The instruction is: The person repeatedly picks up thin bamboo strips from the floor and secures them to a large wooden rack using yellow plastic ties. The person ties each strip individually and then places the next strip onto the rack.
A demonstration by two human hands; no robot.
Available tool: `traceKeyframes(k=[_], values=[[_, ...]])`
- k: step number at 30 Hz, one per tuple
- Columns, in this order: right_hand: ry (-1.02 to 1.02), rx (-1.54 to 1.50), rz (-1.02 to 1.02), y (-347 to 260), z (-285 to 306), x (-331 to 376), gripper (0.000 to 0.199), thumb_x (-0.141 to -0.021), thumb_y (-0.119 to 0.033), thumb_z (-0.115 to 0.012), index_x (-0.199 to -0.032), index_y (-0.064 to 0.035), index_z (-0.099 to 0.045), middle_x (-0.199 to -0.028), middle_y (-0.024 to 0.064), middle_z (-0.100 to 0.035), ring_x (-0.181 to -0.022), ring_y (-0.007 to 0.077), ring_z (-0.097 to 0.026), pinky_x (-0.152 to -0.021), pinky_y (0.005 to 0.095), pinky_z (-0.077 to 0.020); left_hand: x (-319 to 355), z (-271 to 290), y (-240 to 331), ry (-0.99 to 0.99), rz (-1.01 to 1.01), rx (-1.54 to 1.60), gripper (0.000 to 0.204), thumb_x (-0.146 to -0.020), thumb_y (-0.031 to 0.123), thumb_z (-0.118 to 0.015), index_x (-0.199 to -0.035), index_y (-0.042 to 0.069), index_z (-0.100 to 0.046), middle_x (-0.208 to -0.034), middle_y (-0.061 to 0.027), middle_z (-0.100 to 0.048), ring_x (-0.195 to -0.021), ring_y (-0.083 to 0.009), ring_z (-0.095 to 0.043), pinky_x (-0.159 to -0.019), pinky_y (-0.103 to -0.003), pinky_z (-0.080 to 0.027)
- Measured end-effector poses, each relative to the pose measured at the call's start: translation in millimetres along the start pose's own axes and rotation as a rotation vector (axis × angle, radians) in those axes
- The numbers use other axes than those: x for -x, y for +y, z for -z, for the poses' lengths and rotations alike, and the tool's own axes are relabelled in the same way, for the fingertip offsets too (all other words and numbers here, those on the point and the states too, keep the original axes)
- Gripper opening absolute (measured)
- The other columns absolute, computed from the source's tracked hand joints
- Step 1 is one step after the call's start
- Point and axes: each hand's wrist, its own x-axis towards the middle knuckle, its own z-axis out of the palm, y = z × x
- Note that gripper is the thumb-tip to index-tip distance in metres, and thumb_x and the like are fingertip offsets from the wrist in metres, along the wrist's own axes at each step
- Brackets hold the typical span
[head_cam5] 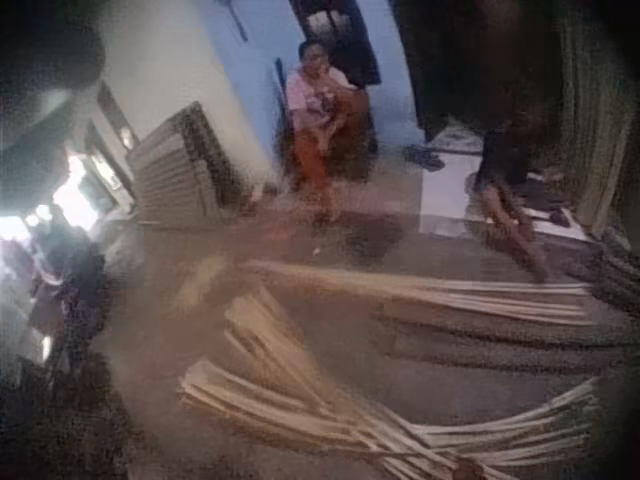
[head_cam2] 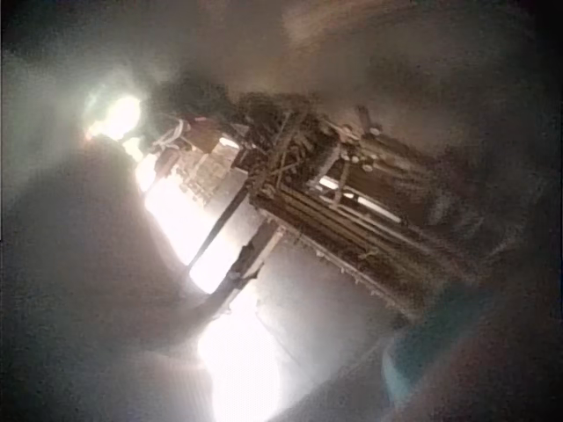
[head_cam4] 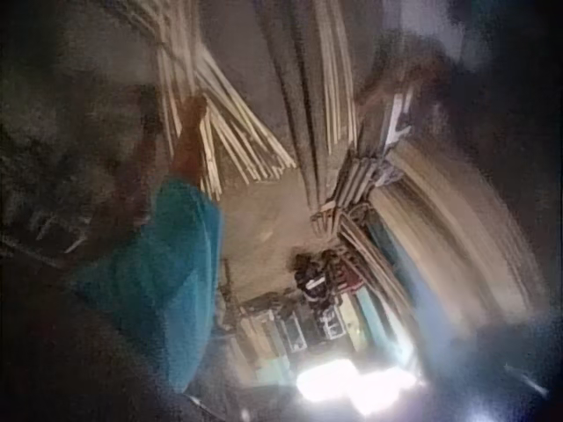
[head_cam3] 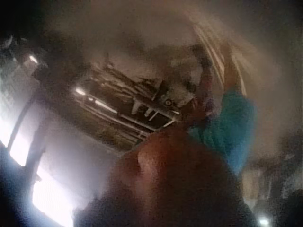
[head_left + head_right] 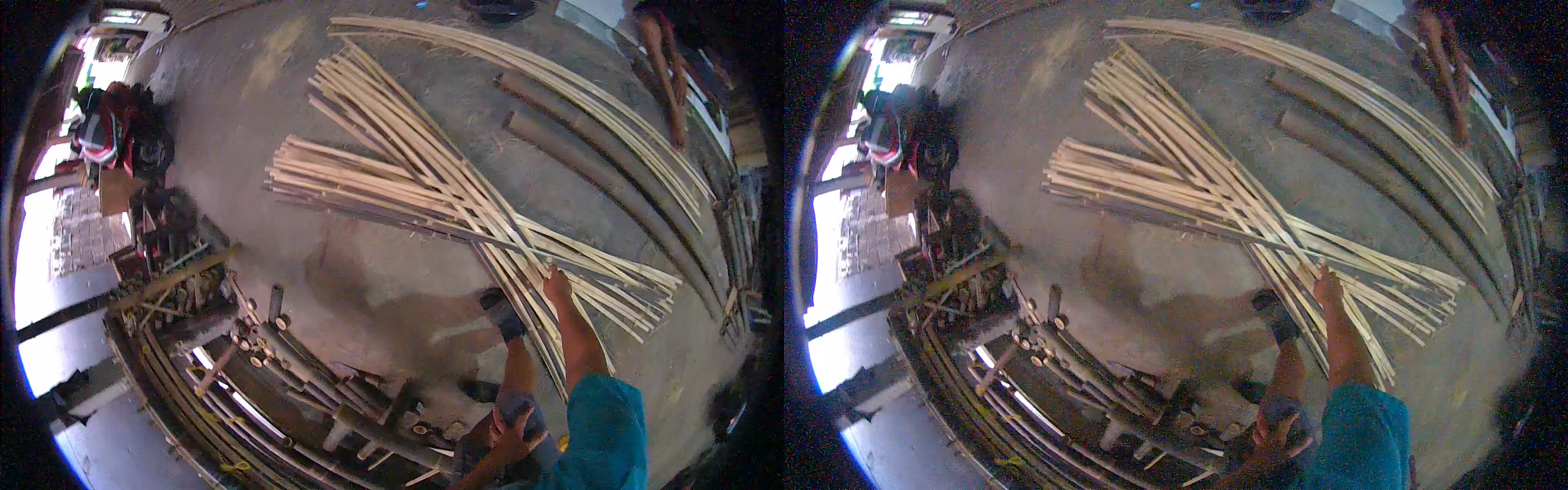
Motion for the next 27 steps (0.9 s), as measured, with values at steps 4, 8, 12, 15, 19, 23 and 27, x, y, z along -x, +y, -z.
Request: traceKeyframes(k=[4,8,12,15,19,23,27], values=[[0.151,0.131,0.058,37.6,-65.9,-29.0,0.044,-0.086,-0.026,-0.059,-0.126,-0.012,-0.046,-0.108,0.0249,-0.057,-0.091,0.0408,-0.061,-0.075,0.0521,-0.0508,3.8,29.2,17.6,0.02,0.08,0.151,0.075,-0.075,0.052,-0.069,-0.14,0.038,-0.036,-0.148,-0.0168,-0.014,-0.131,-0.059,-0.006,-0.101,-0.07,-0.017],[0.199,0.199,0.096,37.6,-78.5,-34.6,0.034,-0.088,-0.021,-0.058,-0.116,-0.0062,-0.048,-0.108,0.0226,-0.057,-0.091,0.0345,-0.062,-0.073,0.0469,-0.0536,10.1,42.5,23.6,0.101,0.077,0.25,0.074,-0.075,0.056,-0.067,-0.14,0.037,-0.036,-0.143,-0.0362,0.0,-0.129,-0.0613,-0.006,-0.099,-0.071,-0.019],[0.298,0.052,0.181,42.4,-82.5,-17.9,0.037,-0.087,-0.021,-0.06,-0.116,-0.0041,-0.045,-0.106,0.0243,-0.056,-0.091,0.0389,-0.06,-0.075,0.0481,-0.0522,19.4,29.9,28.1,0.186,0.084,0.277,0.072,-0.076,0.055,-0.066,-0.14,0.037,-0.036,-0.144,-0.034,-0.005,-0.129,-0.0599,-0.009,-0.1,-0.07,-0.02],[0.234,0.198,0.166,46.9,-81.4,-31.4,0.032,-0.086,-0.018,-0.062,-0.11,-0.0057,-0.045,-0.104,0.0229,-0.054,-0.091,0.041,-0.058,-0.075,0.0491,-0.0507,13.7,27.3,21.9,0.188,0.034,0.24,0.07,-0.077,0.055,-0.065,-0.139,0.038,-0.037,-0.145,-0.0313,-0.007,-0.129,-0.0591,-0.011,-0.1,-0.069,-0.021],[0.082,-0.627,0.026,44.0,-63.4,-10.3,0.022,-0.09,-0.026,-0.056,-0.1,-0.0067,-0.052,-0.09,0.0154,-0.059,-0.079,0.0343,-0.061,-0.074,0.043,-0.0496,21.1,15.8,15.2,0.204,-0.038,0.167,0.067,-0.079,0.055,-0.063,-0.139,0.038,-0.037,-0.147,-0.0277,-0.01,-0.129,-0.058,-0.014,-0.101,-0.068,-0.022],[0.558,-0.187,0.422,-3.5,7.2,96.8,0.029,-0.093,-0.024,-0.053,-0.119,-0.0129,-0.057,-0.081,0.0178,-0.062,-0.076,0.0348,-0.063,-0.064,0.0432,-0.0493,22.4,-14.6,2.8,0.097,-0.107,-0.04,0.064,-0.082,0.056,-0.059,-0.139,0.037,-0.038,-0.148,-0.022,-0.016,-0.13,-0.055,-0.019,-0.102,-0.066,-0.024],[0.326,-0.391,0.283,-22.3,66.9,181.6,0.033,-0.096,-0.035,-0.046,-0.114,-0.0115,-0.061,-0.083,0.017,-0.062,-0.067,0.0325,-0.06,-0.058,0.042,-0.048,14.3,49.8,-1.3,-0.123,-0.282,-0.174,0.053,-0.088,0.053,-0.051,-0.134,0.027,-0.046,-0.147,-0.0157,-0.028,-0.128,-0.0485,-0.031,-0.1,-0.058,-0.034]])
